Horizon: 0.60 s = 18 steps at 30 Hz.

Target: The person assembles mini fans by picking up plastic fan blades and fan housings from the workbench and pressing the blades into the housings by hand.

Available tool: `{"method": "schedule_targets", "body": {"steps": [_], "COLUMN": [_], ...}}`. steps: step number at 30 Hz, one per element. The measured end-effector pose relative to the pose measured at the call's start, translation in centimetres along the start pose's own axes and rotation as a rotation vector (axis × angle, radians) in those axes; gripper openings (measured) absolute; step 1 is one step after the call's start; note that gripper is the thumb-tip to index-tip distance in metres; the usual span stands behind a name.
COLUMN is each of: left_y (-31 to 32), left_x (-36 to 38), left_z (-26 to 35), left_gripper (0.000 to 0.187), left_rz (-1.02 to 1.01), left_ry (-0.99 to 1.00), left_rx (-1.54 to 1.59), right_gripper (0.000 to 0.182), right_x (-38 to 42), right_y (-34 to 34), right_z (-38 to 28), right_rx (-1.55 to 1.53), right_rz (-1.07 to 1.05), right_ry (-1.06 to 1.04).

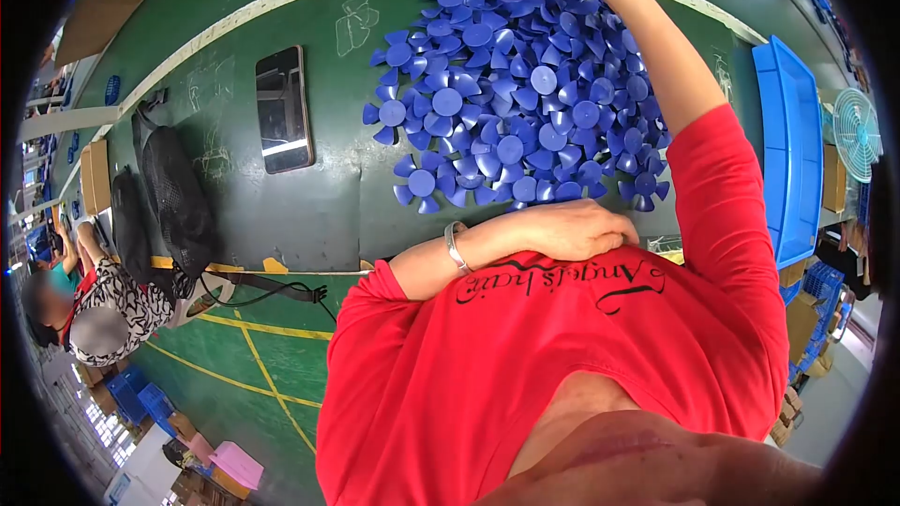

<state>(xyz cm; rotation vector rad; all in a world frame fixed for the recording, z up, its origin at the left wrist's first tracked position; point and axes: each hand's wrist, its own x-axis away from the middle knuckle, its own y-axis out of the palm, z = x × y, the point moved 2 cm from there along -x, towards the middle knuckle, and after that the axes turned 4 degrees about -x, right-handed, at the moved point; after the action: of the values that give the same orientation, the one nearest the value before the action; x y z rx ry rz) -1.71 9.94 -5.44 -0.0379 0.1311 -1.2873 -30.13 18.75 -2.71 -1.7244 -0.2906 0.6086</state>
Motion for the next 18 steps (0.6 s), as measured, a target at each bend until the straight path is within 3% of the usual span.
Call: {"method": "schedule_targets", "body": {"steps": [4, 7, 10, 11, 14, 16, 17, 18], "left_y": [-0.2, -0.1, 0.0, 0.0, -0.3, -0.4, -0.4, -0.4], "left_x": [0.1, 0.0, 0.0, 0.1, 0.2, 0.1, 0.1, 0.1], "left_z": [-0.2, -0.2, -0.2, 0.0, 0.6, 0.6, 0.4, 0.2], "left_gripper": [0.029, 0.029, 0.029, 0.029, 0.028, 0.028, 0.029, 0.029], "left_rz": [0.03, 0.05, 0.052, 0.049, 0.032, 0.028, 0.036, 0.045], "left_ry": [-0.07, -0.048, -0.039, -0.04, -0.051, -0.067, -0.078, -0.089], "left_rx": [-0.03, -0.057, -0.063, -0.059, -0.01, 0.026, 0.041, 0.055], "right_gripper": [0.031, 0.031, 0.029, 0.028, 0.029, 0.032, 0.037, 0.038], "right_x": [-0.9, -1.1, -0.9, -0.5, 1.7, 3.7, 4.5, 5.0], "right_y": [0.8, 0.7, -1.5, -2.5, -5.5, -6.2, -7.0, -6.7], "right_z": [-0.8, -0.6, -0.7, -1.1, -5.2, -8.4, -9.8, -10.0], "right_rx": [0.097, 0.06, -0.01, -0.012, -0.199, -0.4, -0.449, -0.416], "right_rz": [-0.13, -0.113, 0.006, 0.141, 0.239, 0.191, -0.011, 0.073], "right_ry": [0.019, 0.011, 0.08, 0.048, -0.021, -0.197, -0.074, -0.177]}}
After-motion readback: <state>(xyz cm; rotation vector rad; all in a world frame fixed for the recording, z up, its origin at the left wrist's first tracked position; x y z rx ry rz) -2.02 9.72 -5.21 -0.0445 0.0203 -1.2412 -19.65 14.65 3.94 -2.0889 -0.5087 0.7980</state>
